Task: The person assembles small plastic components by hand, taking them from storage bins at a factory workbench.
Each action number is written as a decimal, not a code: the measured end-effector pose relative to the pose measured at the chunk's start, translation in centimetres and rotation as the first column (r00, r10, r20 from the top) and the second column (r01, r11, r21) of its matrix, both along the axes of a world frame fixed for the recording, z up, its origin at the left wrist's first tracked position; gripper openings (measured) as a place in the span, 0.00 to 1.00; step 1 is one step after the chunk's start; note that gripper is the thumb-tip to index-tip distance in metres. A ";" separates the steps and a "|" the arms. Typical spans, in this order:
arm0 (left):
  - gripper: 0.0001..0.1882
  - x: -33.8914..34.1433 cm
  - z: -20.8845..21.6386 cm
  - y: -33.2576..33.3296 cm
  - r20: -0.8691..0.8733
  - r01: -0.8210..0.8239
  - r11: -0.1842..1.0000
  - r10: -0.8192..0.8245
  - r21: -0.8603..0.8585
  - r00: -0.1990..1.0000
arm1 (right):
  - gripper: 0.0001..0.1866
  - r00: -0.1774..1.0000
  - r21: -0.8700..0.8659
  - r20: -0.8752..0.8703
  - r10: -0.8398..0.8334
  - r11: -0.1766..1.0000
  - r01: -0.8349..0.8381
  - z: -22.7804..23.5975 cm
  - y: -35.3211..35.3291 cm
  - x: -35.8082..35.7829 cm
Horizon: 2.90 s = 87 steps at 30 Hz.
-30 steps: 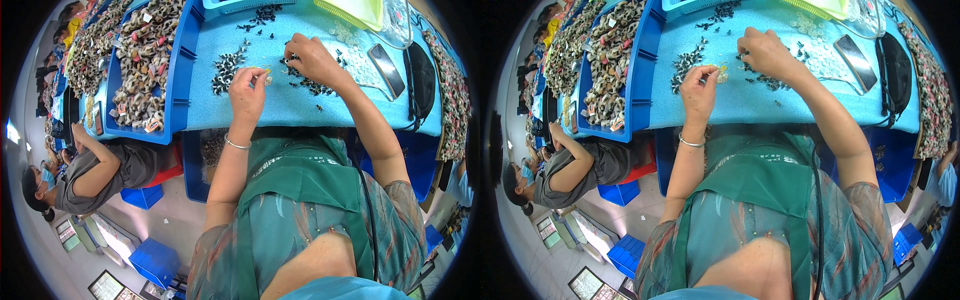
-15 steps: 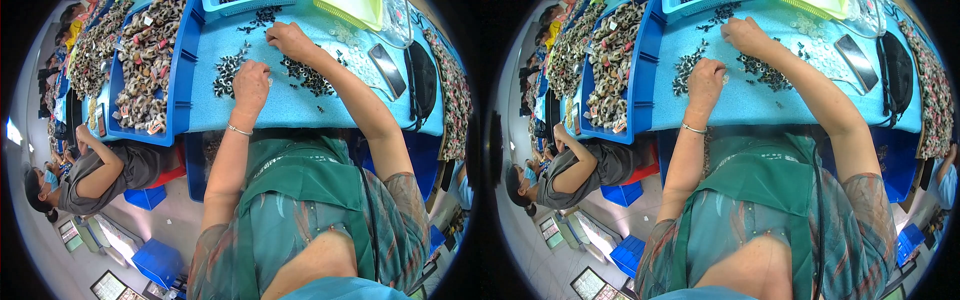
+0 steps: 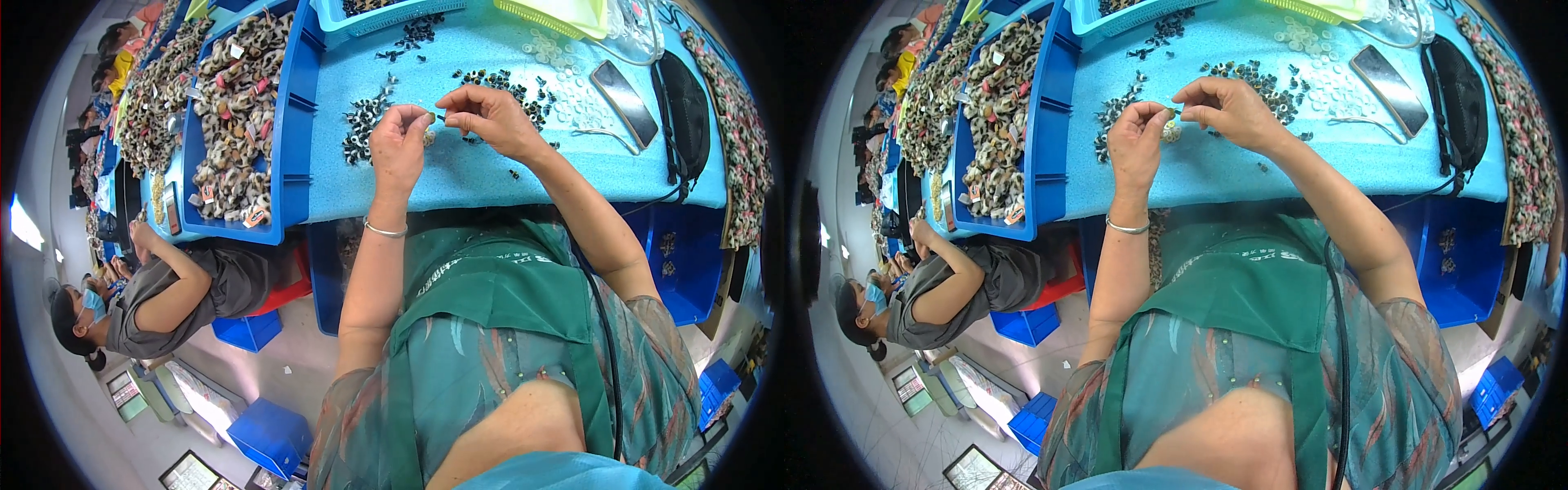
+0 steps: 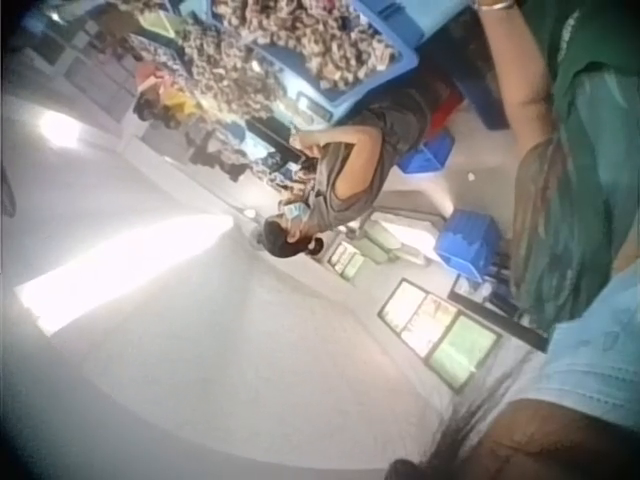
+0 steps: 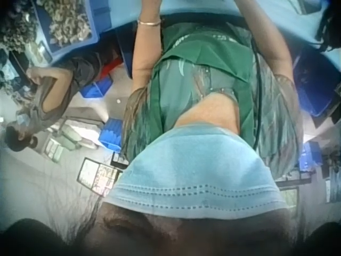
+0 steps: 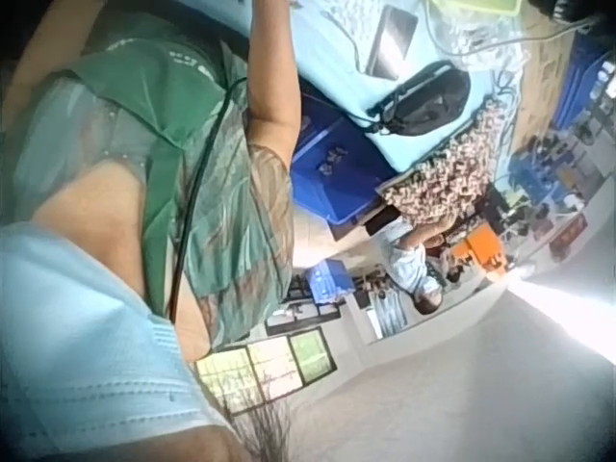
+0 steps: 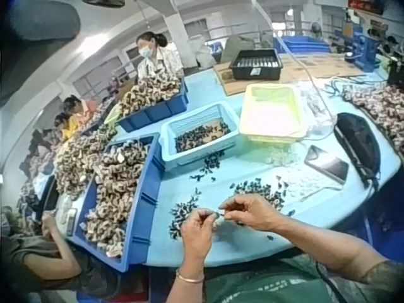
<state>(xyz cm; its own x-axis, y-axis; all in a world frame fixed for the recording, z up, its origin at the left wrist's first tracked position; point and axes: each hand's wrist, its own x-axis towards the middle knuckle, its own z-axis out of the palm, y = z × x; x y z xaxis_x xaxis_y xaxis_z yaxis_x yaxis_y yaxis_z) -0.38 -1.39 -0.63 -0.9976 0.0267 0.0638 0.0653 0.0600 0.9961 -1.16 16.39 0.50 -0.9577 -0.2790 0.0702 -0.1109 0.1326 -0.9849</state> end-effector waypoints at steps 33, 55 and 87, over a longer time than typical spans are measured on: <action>0.02 1.7 -0.9 1.6 -0.012 -0.150 0.981 0.152 0.127 0.988 | 0.09 0.920 0.226 -0.388 0.050 0.973 0.043 -0.1 -0.6 0.1; 0.10 1.2 0.5 0.3 0.179 -0.142 0.917 0.079 0.372 0.981 | 0.10 0.777 0.669 -0.584 0.236 0.682 0.295 -3.3 -1.5 -12.3; 0.04 3.1 -1.5 1.5 0.277 -0.143 0.876 0.011 0.461 0.961 | 0.09 0.972 0.242 -0.234 0.032 0.970 0.027 0.2 -0.6 1.9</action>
<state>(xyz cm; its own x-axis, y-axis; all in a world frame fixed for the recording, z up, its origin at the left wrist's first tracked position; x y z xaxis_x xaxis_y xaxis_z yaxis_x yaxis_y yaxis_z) 2.73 0.12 -2.13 -0.9774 -0.0189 -0.2105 -0.1825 -0.4271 0.8856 0.72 15.76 0.67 -0.9217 -0.3178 0.2223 -0.3350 0.3634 -0.8693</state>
